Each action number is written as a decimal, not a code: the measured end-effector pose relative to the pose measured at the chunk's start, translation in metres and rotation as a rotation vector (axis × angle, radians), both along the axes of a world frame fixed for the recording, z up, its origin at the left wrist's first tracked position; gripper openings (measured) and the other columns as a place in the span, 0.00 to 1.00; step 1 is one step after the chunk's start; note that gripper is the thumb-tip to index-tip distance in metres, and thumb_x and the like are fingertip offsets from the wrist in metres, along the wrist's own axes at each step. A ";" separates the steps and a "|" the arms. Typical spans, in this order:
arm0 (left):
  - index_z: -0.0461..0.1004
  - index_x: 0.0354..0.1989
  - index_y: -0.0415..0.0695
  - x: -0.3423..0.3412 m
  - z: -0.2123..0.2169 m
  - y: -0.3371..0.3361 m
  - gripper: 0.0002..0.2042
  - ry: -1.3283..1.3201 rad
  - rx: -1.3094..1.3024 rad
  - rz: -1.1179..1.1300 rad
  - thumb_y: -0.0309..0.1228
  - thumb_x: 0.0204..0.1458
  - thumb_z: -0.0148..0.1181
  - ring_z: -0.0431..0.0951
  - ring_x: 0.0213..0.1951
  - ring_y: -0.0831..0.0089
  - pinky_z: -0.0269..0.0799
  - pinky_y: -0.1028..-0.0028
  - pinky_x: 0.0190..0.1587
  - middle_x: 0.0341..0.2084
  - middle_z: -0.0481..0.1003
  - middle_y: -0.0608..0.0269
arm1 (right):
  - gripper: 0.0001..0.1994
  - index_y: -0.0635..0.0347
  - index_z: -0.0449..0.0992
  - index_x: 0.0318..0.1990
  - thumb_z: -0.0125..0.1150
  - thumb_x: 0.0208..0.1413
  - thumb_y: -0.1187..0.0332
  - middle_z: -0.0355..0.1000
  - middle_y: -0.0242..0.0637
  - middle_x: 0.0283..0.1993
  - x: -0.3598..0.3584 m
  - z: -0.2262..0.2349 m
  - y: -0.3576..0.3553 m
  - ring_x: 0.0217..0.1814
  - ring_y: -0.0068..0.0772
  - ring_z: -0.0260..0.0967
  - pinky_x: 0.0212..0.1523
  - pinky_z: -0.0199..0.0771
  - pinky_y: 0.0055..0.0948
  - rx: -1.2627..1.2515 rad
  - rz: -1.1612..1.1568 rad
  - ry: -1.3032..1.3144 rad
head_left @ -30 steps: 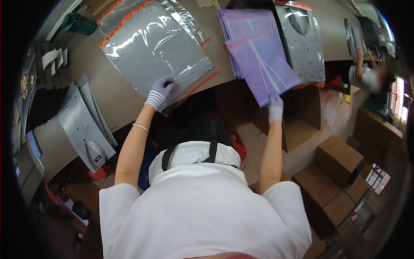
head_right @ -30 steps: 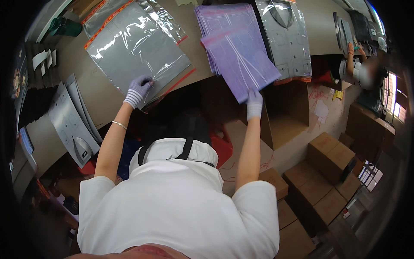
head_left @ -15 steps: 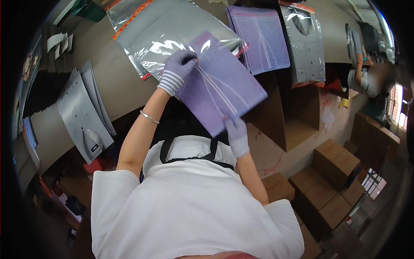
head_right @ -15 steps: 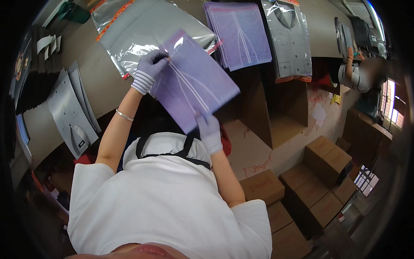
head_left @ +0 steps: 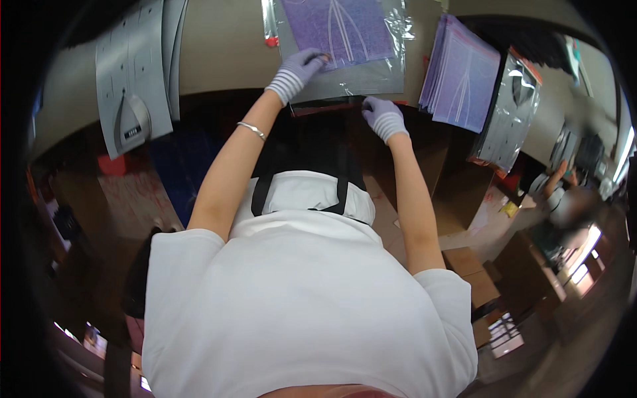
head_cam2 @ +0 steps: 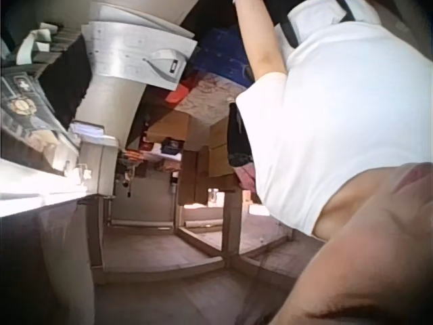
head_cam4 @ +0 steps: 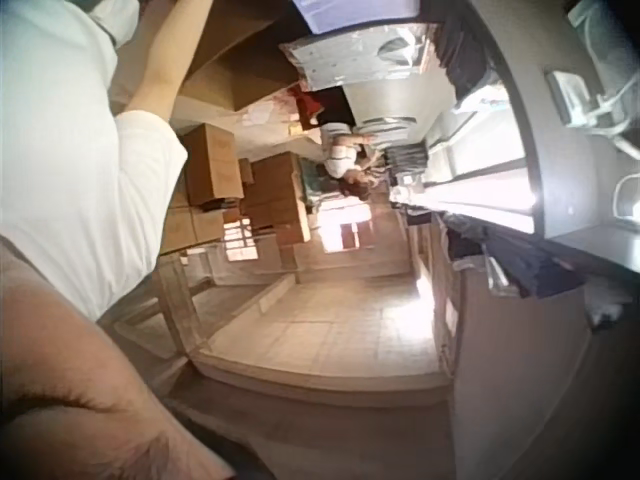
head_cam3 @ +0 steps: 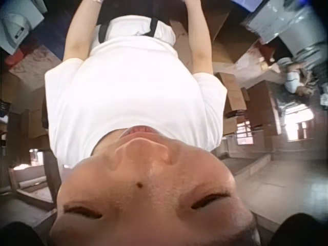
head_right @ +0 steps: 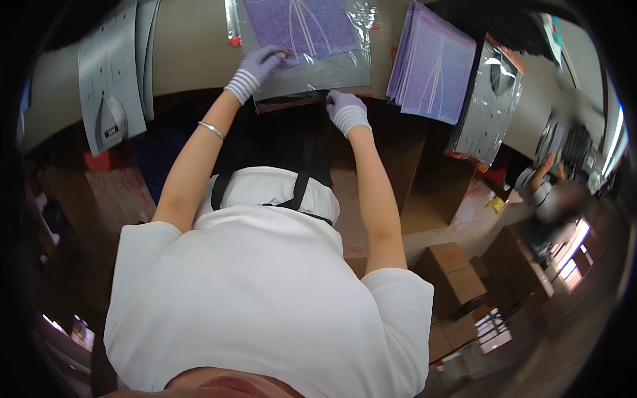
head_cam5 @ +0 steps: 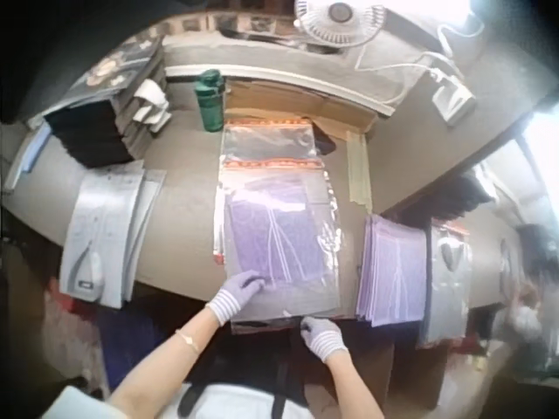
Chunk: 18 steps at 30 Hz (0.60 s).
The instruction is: Packing folded shirts into plastic bags at an industrial workstation.
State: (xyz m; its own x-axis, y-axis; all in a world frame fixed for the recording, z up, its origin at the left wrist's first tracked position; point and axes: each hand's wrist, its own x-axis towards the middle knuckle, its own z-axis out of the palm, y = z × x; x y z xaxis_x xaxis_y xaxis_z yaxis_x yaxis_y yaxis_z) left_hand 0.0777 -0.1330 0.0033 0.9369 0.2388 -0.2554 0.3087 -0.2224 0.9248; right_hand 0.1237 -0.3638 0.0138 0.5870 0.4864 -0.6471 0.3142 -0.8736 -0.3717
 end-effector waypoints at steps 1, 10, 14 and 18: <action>0.73 0.31 0.38 -0.009 0.000 0.012 0.12 0.003 -0.126 0.014 0.35 0.50 0.51 0.72 0.29 0.73 0.67 0.76 0.33 0.28 0.75 0.61 | 0.12 0.56 0.73 0.35 0.55 0.44 0.61 0.71 0.44 0.39 -0.007 0.008 -0.005 0.43 0.46 0.67 0.42 0.68 0.37 -0.039 -0.063 -0.019; 0.72 0.40 0.40 -0.115 -0.041 0.025 0.20 0.706 -0.566 0.265 0.46 0.54 0.44 0.75 0.35 0.71 0.68 0.72 0.39 0.35 0.75 0.61 | 0.12 0.55 0.69 0.35 0.58 0.41 0.66 0.67 0.39 0.30 -0.077 -0.001 0.091 0.35 0.39 0.65 0.36 0.66 0.36 0.546 0.254 -0.375; 0.74 0.36 0.39 -0.115 -0.048 0.025 0.18 0.683 -0.714 0.325 0.43 0.52 0.49 0.74 0.31 0.74 0.68 0.76 0.33 0.31 0.76 0.63 | 0.11 0.55 0.68 0.34 0.57 0.40 0.66 0.67 0.38 0.29 -0.082 -0.020 0.112 0.34 0.39 0.65 0.34 0.66 0.36 0.392 0.297 -0.413; 0.75 0.32 0.35 -0.112 -0.057 0.028 0.10 0.605 -0.518 0.287 0.30 0.47 0.55 0.73 0.29 0.74 0.68 0.78 0.36 0.27 0.76 0.61 | 0.08 0.55 0.69 0.31 0.56 0.41 0.68 0.67 0.37 0.27 -0.086 -0.009 0.115 0.32 0.40 0.66 0.35 0.67 0.35 0.523 0.224 -0.418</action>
State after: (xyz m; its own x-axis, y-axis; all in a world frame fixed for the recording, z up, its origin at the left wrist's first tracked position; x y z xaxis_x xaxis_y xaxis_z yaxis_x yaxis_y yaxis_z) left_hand -0.0344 -0.1045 -0.0542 0.5244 0.1614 -0.8360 0.7631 0.3465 0.5456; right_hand 0.0373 -0.2487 0.0053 0.5851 0.8101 -0.0374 0.6735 -0.5111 -0.5339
